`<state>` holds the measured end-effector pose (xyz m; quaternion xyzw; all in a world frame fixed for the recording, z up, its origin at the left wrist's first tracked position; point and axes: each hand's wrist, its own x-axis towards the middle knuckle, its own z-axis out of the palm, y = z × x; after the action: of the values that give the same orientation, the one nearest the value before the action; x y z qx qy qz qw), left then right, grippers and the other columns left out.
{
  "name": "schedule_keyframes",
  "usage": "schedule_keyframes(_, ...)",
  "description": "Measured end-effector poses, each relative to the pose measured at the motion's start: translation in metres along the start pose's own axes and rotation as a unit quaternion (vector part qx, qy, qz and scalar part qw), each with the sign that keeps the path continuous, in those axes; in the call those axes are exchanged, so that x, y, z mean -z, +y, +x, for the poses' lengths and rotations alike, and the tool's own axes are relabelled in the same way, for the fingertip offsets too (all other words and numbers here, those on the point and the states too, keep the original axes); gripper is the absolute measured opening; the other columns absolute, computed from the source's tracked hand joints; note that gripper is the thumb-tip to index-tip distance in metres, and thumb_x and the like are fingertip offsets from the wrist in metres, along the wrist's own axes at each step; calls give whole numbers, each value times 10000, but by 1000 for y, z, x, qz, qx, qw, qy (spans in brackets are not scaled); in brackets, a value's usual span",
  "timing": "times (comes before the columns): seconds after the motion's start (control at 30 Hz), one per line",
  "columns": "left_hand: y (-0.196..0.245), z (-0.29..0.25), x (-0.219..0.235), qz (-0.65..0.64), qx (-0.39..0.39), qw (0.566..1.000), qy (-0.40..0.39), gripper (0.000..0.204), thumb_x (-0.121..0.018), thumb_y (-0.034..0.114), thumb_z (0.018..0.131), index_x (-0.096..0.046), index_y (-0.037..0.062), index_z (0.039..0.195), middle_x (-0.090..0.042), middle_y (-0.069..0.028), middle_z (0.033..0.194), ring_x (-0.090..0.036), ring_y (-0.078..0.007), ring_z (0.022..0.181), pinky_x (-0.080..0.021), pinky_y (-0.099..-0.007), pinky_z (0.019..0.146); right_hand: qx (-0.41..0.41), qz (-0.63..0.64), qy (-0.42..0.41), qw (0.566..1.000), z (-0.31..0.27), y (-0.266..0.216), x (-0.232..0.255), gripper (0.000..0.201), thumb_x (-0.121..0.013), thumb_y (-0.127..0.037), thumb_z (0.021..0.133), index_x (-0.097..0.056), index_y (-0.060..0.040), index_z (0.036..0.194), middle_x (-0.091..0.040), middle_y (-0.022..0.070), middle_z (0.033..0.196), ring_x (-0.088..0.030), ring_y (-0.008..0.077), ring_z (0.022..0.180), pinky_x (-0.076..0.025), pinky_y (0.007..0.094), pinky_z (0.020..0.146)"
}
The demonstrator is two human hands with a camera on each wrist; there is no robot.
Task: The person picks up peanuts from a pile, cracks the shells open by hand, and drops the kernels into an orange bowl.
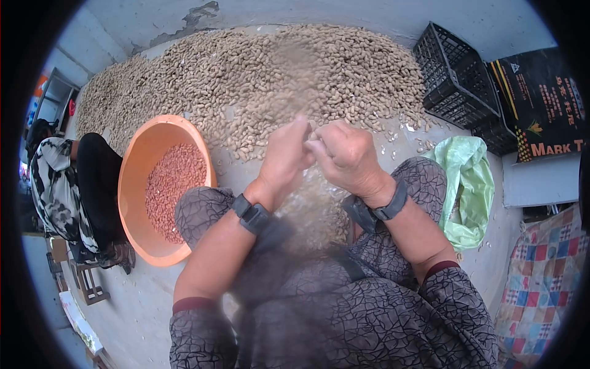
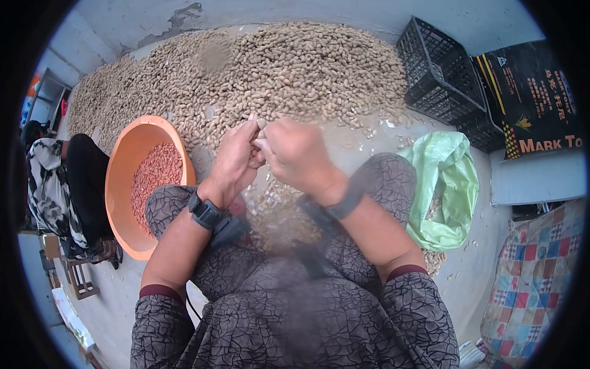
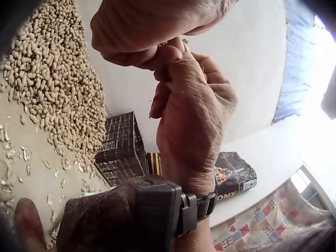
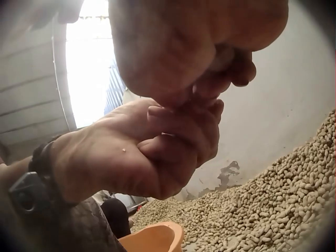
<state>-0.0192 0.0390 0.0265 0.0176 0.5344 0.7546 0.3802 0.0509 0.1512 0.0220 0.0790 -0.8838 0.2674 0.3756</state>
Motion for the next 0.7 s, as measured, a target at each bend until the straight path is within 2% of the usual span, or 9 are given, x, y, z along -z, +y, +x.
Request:
schedule_keyframes(0.23,4,0,3,-8,9,999,-45,241,-451,249,905,-527,62,774,-474,8,701,-422,-58,559,-302,-207,453,-14,12,-19,1000,2,2,6,92,-660,-4,691,-609,-1,768,-572,105,638,-573,234,540,-435,309,470)
schedule_keyframes(0.3,5,0,4,-25,11,999,-42,240,-459,244,901,-530,52,776,-486,3,704,-424,-60,552,-296,-199,444,-26,60,-10,998,3,3,7,63,-629,-67,727,-571,-44,730,-516,105,607,-526,270,525,-411,357,471)
schedule_keyframes(0.37,7,2,9,-43,12,993,-112,220,-472,213,888,-536,28,788,-499,-2,697,-427,-65,539,-287,-191,427,-41,83,5,996,3,5,5,56,-625,-60,729,-593,-33,765,-543,113,626,-547,267,540,-427,344,486)
schedule_keyframes(0.43,8,2,9,-66,12,990,-126,217,-449,202,907,-527,24,811,-510,-20,670,-447,-75,522,-293,-183,406,-56,105,21,993,3,5,5,76,-621,-53,731,-614,-23,800,-571,121,646,-567,264,555,-444,332,502)
schedule_keyframes(0.5,9,2,9,-89,12,986,-141,215,-426,190,926,-518,20,833,-522,-38,642,-466,-86,506,-300,-174,385,-127,181,11,975,3,4,7,113,-608,-45,747,-636,1,847,-618,132,692,-607,223,587,-464,300,538)
schedule_keyframes(0.53,9,2,8,-100,19,986,-132,209,-423,179,922,-518,12,840,-530,-46,653,-463,-84,510,-298,-170,385,-128,180,11,975,4,4,8,113,-608,-45,747,-636,1,847,-618,132,692,-607,223,587,-464,300,538)
schedule_keyframes(0.6,9,1,7,-111,26,986,-123,204,-420,168,918,-518,3,846,-538,-54,664,-459,-83,513,-296,-166,385,-230,253,-23,939,5,4,12,111,-605,-60,764,-642,17,834,-639,109,693,-601,151,589,-453,268,534)
schedule_keyframes(0.63,9,1,8,-77,12,989,-126,204,-421,162,915,-521,-6,858,-551,-62,683,-455,-78,510,-294,-163,384,-230,252,-23,940,6,3,15,111,-605,-60,764,-642,17,834,-639,109,693,-601,151,589,-453,268,534)
schedule_keyframes(0.7,9,0,8,-43,-2,991,-129,204,-421,157,912,-524,-15,871,-565,-70,702,-450,-73,508,-291,-159,384,-345,304,-61,886,9,0,19,106,-594,-61,770,-642,24,811,-637,66,670,-577,104,596,-437,248,523)
